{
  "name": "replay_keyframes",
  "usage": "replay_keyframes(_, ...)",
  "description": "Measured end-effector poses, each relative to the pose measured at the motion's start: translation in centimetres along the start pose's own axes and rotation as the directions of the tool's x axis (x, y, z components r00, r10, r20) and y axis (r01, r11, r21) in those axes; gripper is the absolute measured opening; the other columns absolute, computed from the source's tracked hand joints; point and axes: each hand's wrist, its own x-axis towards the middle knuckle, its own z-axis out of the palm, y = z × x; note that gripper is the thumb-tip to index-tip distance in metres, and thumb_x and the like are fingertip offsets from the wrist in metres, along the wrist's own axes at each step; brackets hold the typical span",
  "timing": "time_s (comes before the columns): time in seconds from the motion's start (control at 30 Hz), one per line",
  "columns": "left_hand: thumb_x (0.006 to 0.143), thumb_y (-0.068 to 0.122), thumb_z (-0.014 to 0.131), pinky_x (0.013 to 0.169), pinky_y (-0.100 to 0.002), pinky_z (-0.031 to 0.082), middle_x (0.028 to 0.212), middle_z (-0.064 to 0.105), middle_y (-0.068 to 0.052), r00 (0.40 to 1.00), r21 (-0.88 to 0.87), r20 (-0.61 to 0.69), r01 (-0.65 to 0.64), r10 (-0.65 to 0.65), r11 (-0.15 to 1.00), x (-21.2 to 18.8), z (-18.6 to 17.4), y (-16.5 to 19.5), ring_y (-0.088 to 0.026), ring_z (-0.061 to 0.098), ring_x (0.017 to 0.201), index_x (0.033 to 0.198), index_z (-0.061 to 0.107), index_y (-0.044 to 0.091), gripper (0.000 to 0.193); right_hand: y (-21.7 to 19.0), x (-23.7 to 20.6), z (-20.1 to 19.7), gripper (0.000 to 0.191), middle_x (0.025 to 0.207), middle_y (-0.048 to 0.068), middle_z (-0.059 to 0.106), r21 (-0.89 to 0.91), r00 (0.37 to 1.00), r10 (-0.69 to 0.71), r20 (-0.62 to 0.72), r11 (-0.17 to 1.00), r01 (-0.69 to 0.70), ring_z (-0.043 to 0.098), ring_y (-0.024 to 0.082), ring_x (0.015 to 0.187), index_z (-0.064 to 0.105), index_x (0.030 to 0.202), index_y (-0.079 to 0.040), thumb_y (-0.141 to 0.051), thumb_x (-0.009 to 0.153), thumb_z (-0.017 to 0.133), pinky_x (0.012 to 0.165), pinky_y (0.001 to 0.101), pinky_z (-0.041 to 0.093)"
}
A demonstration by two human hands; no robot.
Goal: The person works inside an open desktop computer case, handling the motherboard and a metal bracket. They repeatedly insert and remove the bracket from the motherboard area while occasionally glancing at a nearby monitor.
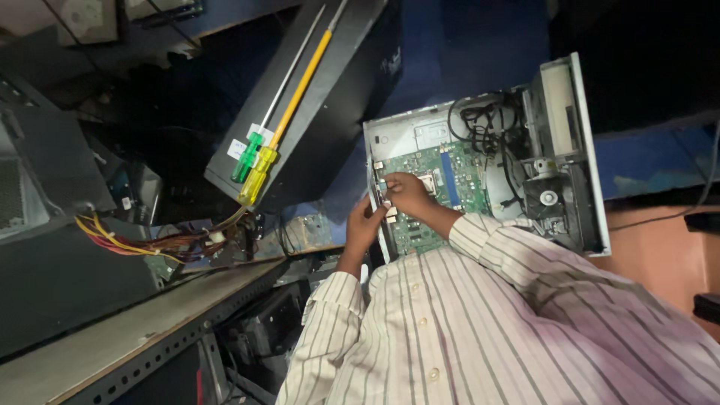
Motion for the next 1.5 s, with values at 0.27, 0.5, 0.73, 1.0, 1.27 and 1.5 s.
replay_keyframes(0.27, 0.092, 0.015, 0.074, 0.075, -0.025, 0.051, 0.100, 0.072, -0.001, 0.998, -0.232, 0.024, -0.048, 0.055, 0.971, -0.4, 0.5, 0.0, -0.007, 0.063, 0.084, 0.132, 0.066, 0.002, 0.043, 0.3, 0.9, -0.6, 0.030, 0.102, 0.011, 0.078, 0.026, 0.996, 0.077, 0.038, 0.997, -0.078, 0.076, 0.016, 0.091, 0.073, 0.119, -0.001, -0.009, 0.091, 0.066, 0.082, 0.0288, 0.060)
replay_keyframes(0.5, 0.091, 0.012, 0.071, 0.082, -0.027, 0.051, 0.106, 0.071, -0.003, 0.994, -0.231, 0.030, -0.099, 0.109, 0.968, -0.4, 0.7, 0.9, -0.009, 0.063, 0.092, 0.133, 0.065, 0.004, 0.043, -0.2, -0.4, -1.3, 0.036, 0.103, 0.012, 0.077, -0.005, 0.996, -0.016, 0.089, 1.000, 0.016, 0.074, 0.016, 0.092, 0.070, 0.119, 0.002, -0.007, 0.084, 0.073, 0.082, 0.0287, 0.059)
replay_keyframes(0.73, 0.085, 0.019, 0.074, 0.091, -0.038, 0.052, 0.113, 0.073, -0.017, 0.976, 0.241, -0.073, -0.180, 0.203, 0.954, -1.6, 2.1, 2.0, -0.030, 0.069, 0.104, 0.122, 0.070, 0.006, 0.039, -0.5, -1.8, -3.4, 0.035, 0.102, 0.014, 0.077, -0.031, 0.978, -0.070, 0.194, 0.996, 0.078, 0.075, 0.018, 0.091, 0.070, 0.122, 0.004, -0.002, 0.088, 0.069, 0.081, 0.0295, 0.058)
replay_keyframes(1.0, 0.081, 0.026, 0.075, 0.088, -0.040, 0.054, 0.109, 0.076, -0.014, 0.980, 0.284, -0.170, 0.146, -0.100, 0.948, -1.4, 6.8, 5.1, -0.031, 0.073, 0.101, 0.127, 0.064, 0.012, 0.049, 0.1, -1.9, -7.8, 0.054, 0.115, 0.008, 0.063, 0.181, 0.926, -0.123, 0.358, 0.982, 0.060, 0.068, 0.017, 0.106, 0.057, 0.132, 0.003, 0.011, 0.079, 0.064, 0.083, 0.0283, 0.056)
replay_keyframes(1.27, 0.082, 0.034, 0.078, 0.089, -0.043, 0.054, 0.113, 0.073, -0.017, 0.964, 0.329, -0.226, 0.208, -0.137, 0.921, 0.1, 12.1, 9.8, -0.036, 0.072, 0.106, 0.127, 0.058, 0.015, 0.053, -1.2, -0.6, -14.1, 0.039, 0.108, 0.012, 0.067, 0.329, 0.854, 0.025, 0.519, 0.917, -0.226, 0.064, 0.024, 0.102, 0.064, 0.127, 0.010, 0.012, 0.088, 0.060, 0.080, 0.0329, 0.054)
replay_keyframes(1.5, 0.067, 0.030, 0.086, 0.085, -0.048, 0.054, 0.108, 0.074, -0.018, 0.934, 0.422, -0.305, 0.308, -0.187, 0.853, 1.1, 14.7, 10.5, -0.041, 0.070, 0.102, 0.134, 0.051, 0.020, 0.076, -0.8, -0.5, -15.7, 0.057, 0.129, 0.014, 0.068, 0.325, 0.864, 0.058, 0.501, 0.912, -0.250, 0.065, 0.021, 0.118, 0.058, 0.140, 0.002, 0.013, 0.084, 0.057, 0.090, 0.0294, 0.055)
